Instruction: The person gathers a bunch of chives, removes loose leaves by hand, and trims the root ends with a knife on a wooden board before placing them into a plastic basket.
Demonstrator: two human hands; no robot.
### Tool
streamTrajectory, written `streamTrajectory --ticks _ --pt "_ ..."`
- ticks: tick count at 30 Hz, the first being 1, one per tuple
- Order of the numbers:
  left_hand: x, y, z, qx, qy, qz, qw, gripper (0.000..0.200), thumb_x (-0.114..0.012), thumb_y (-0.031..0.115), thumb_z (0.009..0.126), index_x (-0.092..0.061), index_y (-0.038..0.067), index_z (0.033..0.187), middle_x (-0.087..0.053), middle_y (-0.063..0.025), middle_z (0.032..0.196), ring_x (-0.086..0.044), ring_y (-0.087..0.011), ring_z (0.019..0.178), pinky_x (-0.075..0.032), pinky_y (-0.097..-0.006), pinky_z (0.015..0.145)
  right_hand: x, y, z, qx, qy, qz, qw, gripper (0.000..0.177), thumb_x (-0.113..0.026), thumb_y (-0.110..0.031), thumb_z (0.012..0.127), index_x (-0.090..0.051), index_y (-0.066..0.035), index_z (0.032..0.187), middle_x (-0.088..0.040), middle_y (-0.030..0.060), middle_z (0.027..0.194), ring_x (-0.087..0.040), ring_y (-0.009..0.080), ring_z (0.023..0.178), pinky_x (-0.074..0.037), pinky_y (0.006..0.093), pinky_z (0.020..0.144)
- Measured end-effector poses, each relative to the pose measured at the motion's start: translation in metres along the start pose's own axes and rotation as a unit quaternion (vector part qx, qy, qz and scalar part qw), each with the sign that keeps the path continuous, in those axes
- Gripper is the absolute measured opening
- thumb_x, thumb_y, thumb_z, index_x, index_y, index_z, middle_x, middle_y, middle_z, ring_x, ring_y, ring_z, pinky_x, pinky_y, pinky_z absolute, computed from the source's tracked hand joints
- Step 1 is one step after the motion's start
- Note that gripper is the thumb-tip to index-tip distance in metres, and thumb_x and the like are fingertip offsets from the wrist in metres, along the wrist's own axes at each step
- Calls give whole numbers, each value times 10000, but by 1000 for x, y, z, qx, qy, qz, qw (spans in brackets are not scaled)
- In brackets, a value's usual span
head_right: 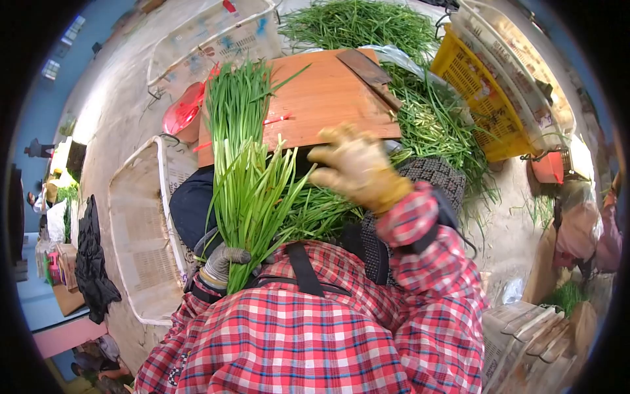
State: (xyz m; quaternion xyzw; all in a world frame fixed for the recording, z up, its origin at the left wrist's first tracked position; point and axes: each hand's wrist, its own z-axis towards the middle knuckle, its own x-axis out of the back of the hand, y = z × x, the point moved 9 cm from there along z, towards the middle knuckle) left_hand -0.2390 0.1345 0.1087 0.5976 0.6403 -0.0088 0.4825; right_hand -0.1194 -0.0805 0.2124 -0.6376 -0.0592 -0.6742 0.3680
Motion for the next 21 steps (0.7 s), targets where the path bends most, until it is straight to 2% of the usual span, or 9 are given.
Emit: streamTrajectory --ticks 2,7,8,11,12,14,18,20,21 --pt "2 -2 1 3 14 22 1000 618 -702 159 676 -490 -64 1212 -642 -202 1031 -647 -274 930 -531 -339 789 -50 -8 8 -41 -104 -9 994 560 -493 -610 838 -670 -125 1055 -469 101 1317 -338 343 1267 -267 547 986" --pt "11 -3 -1 -35 27 67 997 594 -682 139 683 -493 -75 1204 -635 -217 1041 -636 -305 964 -517 -374 858 -87 -20 15 20 -131 135 982 396 -591 -469 818 -719 -101 884 -590 141 1124 -462 348 1129 -354 453 944" --pt "10 -3 -1 -41 15 3 999 598 -667 130 685 -481 -76 1215 -626 -229 1051 -634 -315 959 -512 -383 868 -93 -16 12 20 -134 135 982 396 -591 -469 818 -719 -101 884 -590 141 1124 -462 348 1129 -354 453 944" --pt "8 -4 -4 -46 -1 -97 994 616 -642 115 685 -454 -77 1239 -608 -255 1072 -632 -333 942 -499 -399 890 -62 1 7 20 35 182 982 264 -548 -280 879 -699 -64 886 -619 114 920 -522 282 1010 -413 390 890" --pt "7 -5 -5 -43 -6 -129 991 630 -631 110 683 -438 -78 1253 -599 -267 1083 -631 -341 932 -491 -408 902 -59 15 4 -28 72 287 955 298 -507 -266 919 -674 -25 971 -613 65 866 -551 199 906 -438 339 837" --pt "18 -11 -5 -38 5 -121 992 666 -646 132 683 -413 -80 1270 -590 -279 1089 -634 -343 902 -526 -397 831 -48 39 0 -141 70 457 875 279 -523 -261 923 -676 -28 934 -639 57 839 -583 158 785 -455 273 727" --pt "24 -19 -5 -24 -57 -185 981 668 -664 132 694 -409 -84 1273 -588 -289 1082 -641 -355 865 -563 -378 699 15 117 -23 -162 237 438 852 298 -544 -250 931 -628 15 1036 -626 34 806 -568 122 727 -453 248 675" --pt "22 -19 -5 -19 -71 -192 979 666 -667 124 699 -406 -83 1276 -586 -292 1081 -643 -360 852 -570 -374 667 57 174 -55 -232 345 224 882 304 -580 -228 907 -600 13 1092 -638 75 932 -584 163 830 -467 281 768" --pt "24 -21 -5 -13 -59 -208 976 663 -665 111 699 -405 -81 1278 -586 -294 1077 -644 -366 844 -571 -379 672 84 160 -65 -229 365 -25 902 313 -598 -210 891 -587 9 1115 -622 89 1007 -574 186 902 -457 303 819"
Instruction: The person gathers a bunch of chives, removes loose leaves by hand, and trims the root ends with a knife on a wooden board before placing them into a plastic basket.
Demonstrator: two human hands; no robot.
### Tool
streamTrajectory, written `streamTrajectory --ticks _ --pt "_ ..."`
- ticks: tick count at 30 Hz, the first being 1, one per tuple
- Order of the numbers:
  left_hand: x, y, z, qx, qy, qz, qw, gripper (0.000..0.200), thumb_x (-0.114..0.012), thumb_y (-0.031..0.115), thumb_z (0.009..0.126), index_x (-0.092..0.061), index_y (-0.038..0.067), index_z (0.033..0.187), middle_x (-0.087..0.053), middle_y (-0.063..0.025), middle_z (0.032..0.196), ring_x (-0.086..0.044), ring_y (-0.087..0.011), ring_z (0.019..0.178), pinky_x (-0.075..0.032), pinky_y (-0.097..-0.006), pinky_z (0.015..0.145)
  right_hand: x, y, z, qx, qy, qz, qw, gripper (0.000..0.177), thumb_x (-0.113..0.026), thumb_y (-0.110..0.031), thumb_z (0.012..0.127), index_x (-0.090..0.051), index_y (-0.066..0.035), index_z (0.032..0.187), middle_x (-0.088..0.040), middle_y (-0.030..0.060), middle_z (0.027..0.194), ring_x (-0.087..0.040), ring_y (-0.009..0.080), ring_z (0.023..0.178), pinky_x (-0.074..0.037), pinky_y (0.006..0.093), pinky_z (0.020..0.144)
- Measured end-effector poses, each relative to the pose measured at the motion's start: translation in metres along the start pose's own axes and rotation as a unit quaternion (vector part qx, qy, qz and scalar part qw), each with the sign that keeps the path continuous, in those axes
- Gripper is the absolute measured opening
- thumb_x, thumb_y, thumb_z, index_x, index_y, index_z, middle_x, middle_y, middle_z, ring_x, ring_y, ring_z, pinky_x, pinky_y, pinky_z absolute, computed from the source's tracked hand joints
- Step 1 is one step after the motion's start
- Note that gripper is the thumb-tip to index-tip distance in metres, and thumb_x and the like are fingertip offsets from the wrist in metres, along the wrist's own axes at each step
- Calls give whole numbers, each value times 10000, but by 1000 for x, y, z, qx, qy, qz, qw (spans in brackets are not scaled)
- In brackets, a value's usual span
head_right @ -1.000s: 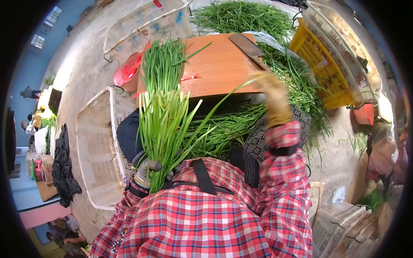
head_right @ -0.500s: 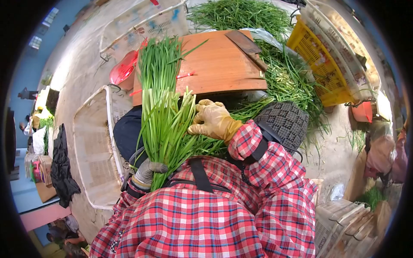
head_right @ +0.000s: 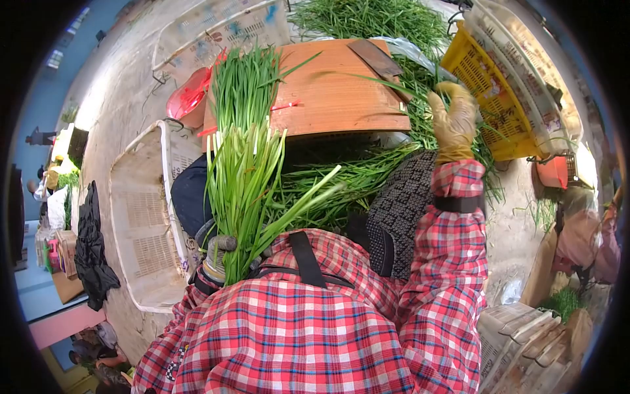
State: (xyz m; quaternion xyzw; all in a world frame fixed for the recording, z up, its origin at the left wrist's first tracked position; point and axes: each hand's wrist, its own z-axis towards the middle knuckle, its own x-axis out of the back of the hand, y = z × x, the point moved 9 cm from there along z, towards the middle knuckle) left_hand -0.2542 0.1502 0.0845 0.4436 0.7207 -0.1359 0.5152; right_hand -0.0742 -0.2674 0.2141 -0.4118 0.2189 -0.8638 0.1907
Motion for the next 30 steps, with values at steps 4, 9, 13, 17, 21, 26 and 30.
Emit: streamTrajectory --ticks 4,9,13,17,21,26,30 --pt "-8 2 2 14 1 -2 1000 660 -661 90 694 -407 -76 1280 -582 -294 1084 -637 -372 883 -563 -397 751 -9 -75 -18 103 -72 135 983 323 -638 -153 848 -577 3 1124 -582 140 1094 -545 224 1038 -432 331 889" --pt "-20 2 5 -26 42 26 998 696 -679 60 671 -402 -57 1299 -559 -246 1176 -598 -347 1019 -516 -414 881 -115 -169 -101 63 -436 227 868 434 -599 -442 856 -688 -27 945 -667 158 822 -640 277 785 -483 340 720" --pt "-4 7 1 -56 88 66 992 703 -676 50 645 -419 -58 1290 -553 -224 1203 -546 -346 1107 -431 -435 995 -163 -150 -134 -126 -523 352 766 366 -618 -364 855 -692 -16 938 -686 110 815 -640 193 780 -482 308 733" --pt "-2 5 -1 -48 70 57 995 666 -615 20 659 -426 -50 1294 -560 -220 1197 -566 -329 1090 -452 -412 979 -150 -125 -122 -251 -392 547 696 266 -549 -260 907 -660 -18 926 -664 70 963 -602 161 907 -458 307 854" --pt "-7 2 2 -19 32 78 996 687 -661 51 653 -420 -70 1285 -558 -240 1183 -567 -343 1076 -464 -428 953 -90 -55 -50 -210 -200 405 867 226 -559 -243 896 -675 -51 927 -666 99 949 -614 166 879 -463 286 785" --pt "-4 6 0 -43 60 58 996 700 -707 80 654 -420 -87 1270 -557 -241 1175 -570 -349 1061 -486 -443 922 -10 62 4 -106 118 124 980 307 -587 -269 889 -612 -33 1083 -641 134 974 -583 179 961 -468 324 826" --pt "-3 4 1 -29 54 70 996 689 -674 66 654 -424 -71 1282 -553 -224 1200 -570 -328 1072 -457 -416 964 -47 -55 -31 -154 -100 311 932 327 -611 -292 881 -603 -23 1067 -655 123 885 -618 164 871 -481 274 755"
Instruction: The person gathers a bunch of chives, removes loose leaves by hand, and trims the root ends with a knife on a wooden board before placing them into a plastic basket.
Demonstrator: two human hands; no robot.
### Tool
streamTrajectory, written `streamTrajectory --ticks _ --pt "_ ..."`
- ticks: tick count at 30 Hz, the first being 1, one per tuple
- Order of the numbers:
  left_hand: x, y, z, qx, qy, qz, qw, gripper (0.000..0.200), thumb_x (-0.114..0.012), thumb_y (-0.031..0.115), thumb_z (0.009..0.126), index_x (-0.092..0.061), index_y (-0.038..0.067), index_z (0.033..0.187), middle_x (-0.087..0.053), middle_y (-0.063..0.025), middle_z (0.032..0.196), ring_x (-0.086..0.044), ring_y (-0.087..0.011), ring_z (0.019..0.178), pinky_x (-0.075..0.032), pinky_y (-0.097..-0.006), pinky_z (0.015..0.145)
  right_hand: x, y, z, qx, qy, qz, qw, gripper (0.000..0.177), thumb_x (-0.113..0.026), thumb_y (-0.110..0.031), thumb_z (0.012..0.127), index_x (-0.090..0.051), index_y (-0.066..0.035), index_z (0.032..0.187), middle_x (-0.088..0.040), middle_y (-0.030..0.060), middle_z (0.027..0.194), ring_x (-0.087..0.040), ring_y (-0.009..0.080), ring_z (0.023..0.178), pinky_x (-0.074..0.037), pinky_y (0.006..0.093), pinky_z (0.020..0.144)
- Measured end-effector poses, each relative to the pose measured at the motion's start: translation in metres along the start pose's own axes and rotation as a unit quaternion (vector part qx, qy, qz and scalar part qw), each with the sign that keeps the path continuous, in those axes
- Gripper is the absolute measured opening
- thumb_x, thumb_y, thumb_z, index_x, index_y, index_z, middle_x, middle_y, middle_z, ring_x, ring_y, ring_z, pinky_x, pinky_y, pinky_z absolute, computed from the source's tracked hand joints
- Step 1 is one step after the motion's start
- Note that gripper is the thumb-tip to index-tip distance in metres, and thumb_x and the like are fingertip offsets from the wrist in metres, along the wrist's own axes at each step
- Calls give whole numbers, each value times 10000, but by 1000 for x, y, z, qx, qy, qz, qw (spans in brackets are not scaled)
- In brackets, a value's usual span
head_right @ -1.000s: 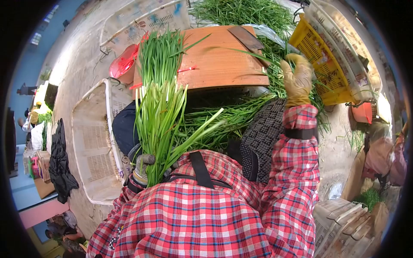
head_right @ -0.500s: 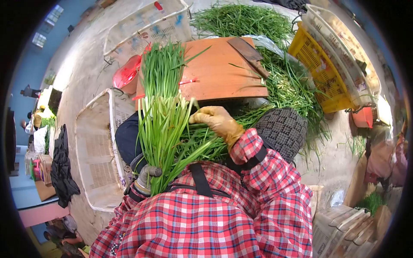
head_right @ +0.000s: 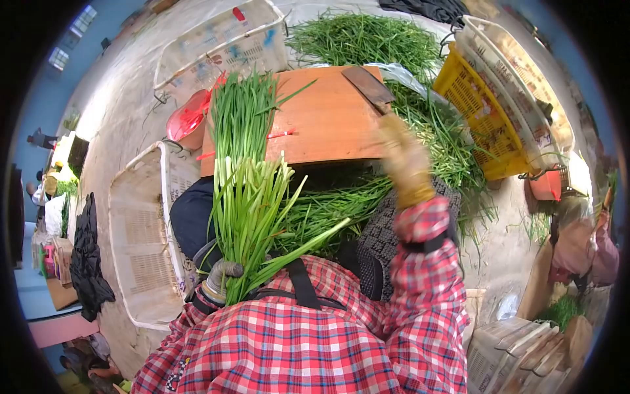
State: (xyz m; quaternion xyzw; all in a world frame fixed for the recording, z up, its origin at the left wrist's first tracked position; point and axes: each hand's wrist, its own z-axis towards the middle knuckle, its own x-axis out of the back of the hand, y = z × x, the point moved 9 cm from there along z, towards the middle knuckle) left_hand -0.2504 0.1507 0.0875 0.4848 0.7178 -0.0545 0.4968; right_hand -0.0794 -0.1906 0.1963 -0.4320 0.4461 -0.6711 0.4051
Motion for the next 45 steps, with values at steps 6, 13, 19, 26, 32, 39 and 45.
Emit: streamTrajectory --ticks 6,13,19,26,32,39,45 --pt "-22 8 -2 -17 18 29 999 665 -656 63 677 -432 -57 1292 -557 -204 1209 -574 -306 1076 -447 -395 981 -141 -14 -78 -62 -327 -42 942 377 -611 -366 864 -672 5 847 -592 65 668 -535 133 574 -440 285 553" --pt "-6 0 -5 18 -1 -106 994 610 -662 85 749 -428 -60 1293 -562 -223 1199 -582 -310 1082 -467 -427 965 -125 -4 -89 -113 -320 78 937 275 -584 -264 873 -682 -22 785 -607 38 664 -530 90 553 -429 256 530" --pt "56 -7 -4 -19 78 -38 996 703 -671 185 724 -385 -61 1317 -523 -275 1217 -560 -384 1079 -467 -477 960 83 30 12 -65 89 84 990 150 -604 -155 898 -651 -35 975 -562 -34 688 -458 19 586 -353 165 507" --pt "72 -15 3 30 65 -40 997 742 -676 218 706 -378 -72 1320 -528 -296 1194 -562 -393 1068 -464 -477 953 26 -20 7 83 -17 -85 993 386 -602 -164 890 -528 -2 1232 -590 79 1098 -561 155 950 -470 267 816" --pt "44 -12 0 21 45 -47 998 467 -694 157 756 -564 -89 1131 -629 -209 1080 -644 -307 947 -546 -422 848 -143 -6 -45 -129 -408 253 868 309 -582 -243 908 -629 25 1055 -655 57 931 -592 128 852 -465 270 806" --pt "45 -1 0 -31 50 -112 992 443 -684 156 776 -564 -76 1133 -643 -189 1048 -654 -281 913 -562 -395 806 -46 -55 9 60 -158 148 975 224 -613 -240 883 -693 -33 916 -674 49 901 -590 131 850 -460 276 796" --pt "77 -3 3 -56 52 -89 993 383 -653 152 775 -597 -56 1092 -661 -157 1014 -657 -255 889 -560 -383 804 132 -57 50 217 247 -214 920 302 -602 -63 849 -605 -11 1147 -629 119 1099 -590 218 967 -456 334 869"
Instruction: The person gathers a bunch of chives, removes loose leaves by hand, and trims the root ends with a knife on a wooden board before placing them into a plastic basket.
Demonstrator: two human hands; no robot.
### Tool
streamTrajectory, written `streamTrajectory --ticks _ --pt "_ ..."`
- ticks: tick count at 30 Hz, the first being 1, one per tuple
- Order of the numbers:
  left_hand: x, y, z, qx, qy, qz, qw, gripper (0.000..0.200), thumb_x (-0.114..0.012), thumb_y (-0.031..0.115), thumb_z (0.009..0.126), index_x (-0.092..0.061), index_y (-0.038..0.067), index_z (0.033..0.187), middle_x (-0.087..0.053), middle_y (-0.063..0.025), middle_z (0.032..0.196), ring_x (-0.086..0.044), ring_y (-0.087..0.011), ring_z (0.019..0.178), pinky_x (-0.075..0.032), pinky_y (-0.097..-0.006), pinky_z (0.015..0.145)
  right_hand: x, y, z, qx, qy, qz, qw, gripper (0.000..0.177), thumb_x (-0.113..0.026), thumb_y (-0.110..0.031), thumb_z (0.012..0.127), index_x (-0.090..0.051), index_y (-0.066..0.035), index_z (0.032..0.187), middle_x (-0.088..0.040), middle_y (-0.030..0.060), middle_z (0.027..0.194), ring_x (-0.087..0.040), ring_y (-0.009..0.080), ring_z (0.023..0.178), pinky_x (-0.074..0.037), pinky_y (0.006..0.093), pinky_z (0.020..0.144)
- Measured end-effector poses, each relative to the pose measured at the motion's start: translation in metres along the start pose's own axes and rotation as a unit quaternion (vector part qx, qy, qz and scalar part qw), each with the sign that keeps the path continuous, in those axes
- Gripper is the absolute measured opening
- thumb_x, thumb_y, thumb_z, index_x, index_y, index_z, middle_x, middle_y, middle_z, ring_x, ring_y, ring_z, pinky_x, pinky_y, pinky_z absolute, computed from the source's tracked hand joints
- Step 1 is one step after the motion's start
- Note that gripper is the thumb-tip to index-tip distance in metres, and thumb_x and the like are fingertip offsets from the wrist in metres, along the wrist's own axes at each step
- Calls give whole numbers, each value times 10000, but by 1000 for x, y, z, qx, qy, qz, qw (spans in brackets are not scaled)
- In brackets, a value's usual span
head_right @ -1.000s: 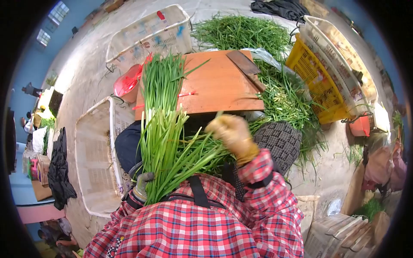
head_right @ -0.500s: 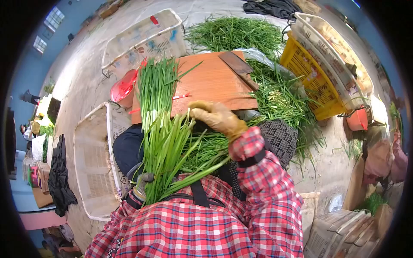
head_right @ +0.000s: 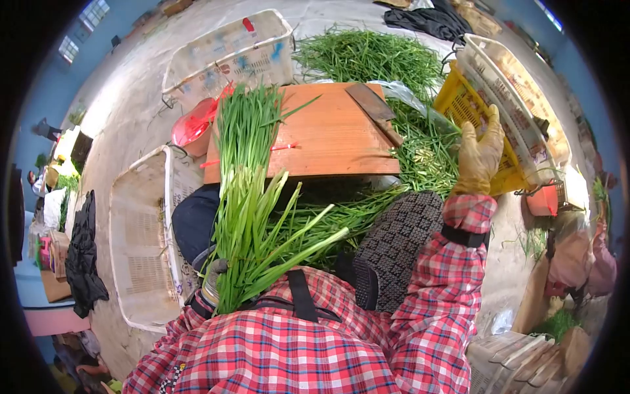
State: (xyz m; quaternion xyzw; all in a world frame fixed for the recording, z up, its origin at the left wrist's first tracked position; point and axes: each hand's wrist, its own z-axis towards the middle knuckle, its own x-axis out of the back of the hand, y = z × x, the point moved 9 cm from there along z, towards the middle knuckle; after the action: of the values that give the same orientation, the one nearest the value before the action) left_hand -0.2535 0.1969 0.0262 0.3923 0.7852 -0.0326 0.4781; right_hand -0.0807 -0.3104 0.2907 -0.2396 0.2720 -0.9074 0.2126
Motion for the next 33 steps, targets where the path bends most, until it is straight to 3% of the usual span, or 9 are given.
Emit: streamTrajectory --ticks 3,5,8,10,18,23,25,26,33 --pt "-21 -6 -3 41 1 -28 999 428 -651 159 763 -583 -54 1128 -653 -162 1043 -652 -263 919 -546 -394 838 -53 -53 -47 38 -173 94 980 417 -654 -102 821 -555 -11 1216 -619 120 1110 -575 228 1030 -455 335 895" --pt "-40 -1 -3 20 -30 -7 999 479 -640 156 765 -547 -56 1184 -630 -170 1105 -641 -271 964 -531 -403 870 -117 -80 -134 -217 -466 265 816 479 -683 -237 835 -539 -2 1228 -635 118 1096 -597 216 998 -455 324 897" --pt "-48 0 -5 12 -26 -4 1000 505 -636 160 768 -526 -52 1213 -615 -179 1136 -633 -275 986 -524 -408 886 -154 -123 -211 -257 -578 378 676 393 -595 -304 887 -603 26 1100 -657 83 901 -603 139 824 -475 260 754" --pt "-30 -1 -7 18 28 -1 999 525 -643 168 767 -512 -53 1224 -612 -195 1135 -634 -293 982 -525 -422 883 -163 -115 -221 -264 -583 385 665 322 -604 -277 880 -655 20 991 -661 61 829 -594 118 747 -476 251 706" --pt "-40 4 -7 12 -13 -36 999 517 -670 138 758 -509 -69 1204 -634 -202 1074 -662 -307 882 -570 -414 781 -10 70 -38 -102 -60 67 991 245 -652 -94 847 -628 -18 1078 -650 35 958 -583 112 797 -479 252 737" --pt "-54 2 -2 28 -49 -43 998 649 -649 144 760 -387 -9 1334 -561 -232 1186 -630 -354 953 -552 -474 808 -46 -3 -72 -31 -260 114 958 355 -627 -94 852 -557 -7 1190 -590 99 1177 -528 197 1082 -421 289 931" --pt "-68 2 -4 35 -62 -35 997 661 -641 140 749 -379 -11 1337 -565 -231 1176 -633 -344 949 -553 -468 807 -98 -76 -150 -195 -514 196 812 409 -634 -201 850 -556 -5 1201 -594 113 1159 -546 219 1077 -416 322 942" --pt "-73 3 -5 35 -58 -35 997 661 -641 140 749 -379 -11 1337 -565 -231 1176 -633 -344 949 -553 -468 807 -114 -130 -173 -26 -579 250 776 474 -632 -275 852 -535 4 1223 -593 151 1146 -556 257 1078 -417 343 949" --pt "-78 8 -14 4 -8 44 999 573 -641 161 767 -459 -58 1263 -600 -222 1129 -617 -316 993 -513 -414 891 -161 -183 -271 28 -664 154 731 307 -608 -307 828 -671 -59 998 -660 180 902 -627 329 856 -497 410 767"
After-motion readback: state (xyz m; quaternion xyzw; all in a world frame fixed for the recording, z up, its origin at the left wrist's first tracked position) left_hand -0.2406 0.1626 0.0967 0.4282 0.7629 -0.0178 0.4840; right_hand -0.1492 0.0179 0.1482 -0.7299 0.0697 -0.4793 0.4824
